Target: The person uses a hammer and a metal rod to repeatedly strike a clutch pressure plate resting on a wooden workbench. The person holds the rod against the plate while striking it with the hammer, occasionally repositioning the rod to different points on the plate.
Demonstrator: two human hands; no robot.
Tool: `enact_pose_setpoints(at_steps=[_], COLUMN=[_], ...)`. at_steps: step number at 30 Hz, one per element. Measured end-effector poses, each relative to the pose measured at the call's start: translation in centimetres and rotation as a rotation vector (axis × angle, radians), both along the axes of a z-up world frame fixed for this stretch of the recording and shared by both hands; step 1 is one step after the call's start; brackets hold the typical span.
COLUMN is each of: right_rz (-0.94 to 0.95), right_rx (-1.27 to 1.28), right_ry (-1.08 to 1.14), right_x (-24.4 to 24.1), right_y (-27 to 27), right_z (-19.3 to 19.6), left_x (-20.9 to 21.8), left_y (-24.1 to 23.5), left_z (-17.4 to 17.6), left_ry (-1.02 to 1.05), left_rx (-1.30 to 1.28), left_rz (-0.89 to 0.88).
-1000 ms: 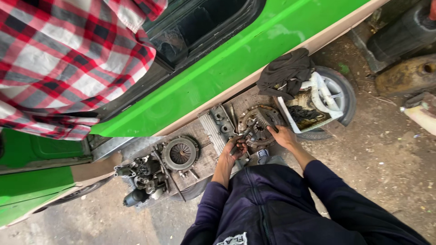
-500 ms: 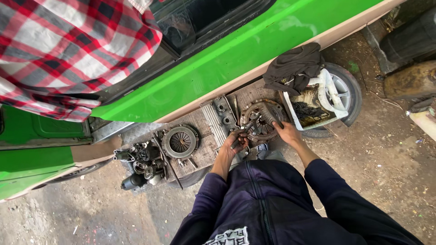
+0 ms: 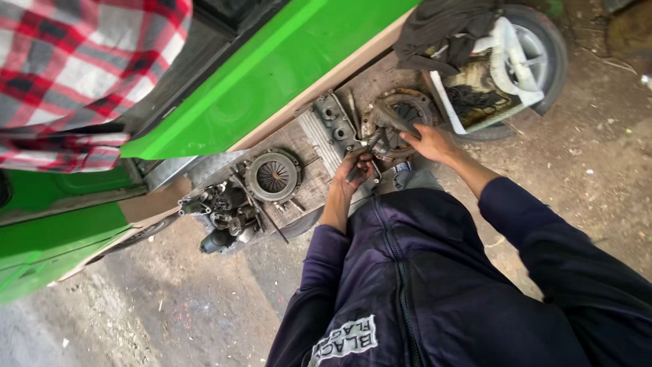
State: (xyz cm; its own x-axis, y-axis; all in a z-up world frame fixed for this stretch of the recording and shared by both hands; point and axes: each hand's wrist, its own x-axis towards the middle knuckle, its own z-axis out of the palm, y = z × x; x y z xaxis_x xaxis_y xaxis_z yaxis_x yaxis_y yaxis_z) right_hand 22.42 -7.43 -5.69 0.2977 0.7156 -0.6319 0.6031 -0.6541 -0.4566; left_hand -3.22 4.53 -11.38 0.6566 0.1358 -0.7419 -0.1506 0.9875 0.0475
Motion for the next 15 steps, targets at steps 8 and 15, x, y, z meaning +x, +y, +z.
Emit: enact_pose_setpoints(at_steps=[8, 15], right_rz=[0.008, 0.014], right_rx=[0.160, 0.072], right_ry=[0.076, 0.102], right_x=[-0.4, -0.4], right_y=[-0.1, -0.6], right_z=[-0.5, -1.0], left_x=[0.0, -0.4], left_y=[-0.1, -0.6], left_z=[1.9, 2.8], left_ry=[0.023, 0.064], left_rx=[-0.038, -0.005], left_rz=[0.057, 0.028])
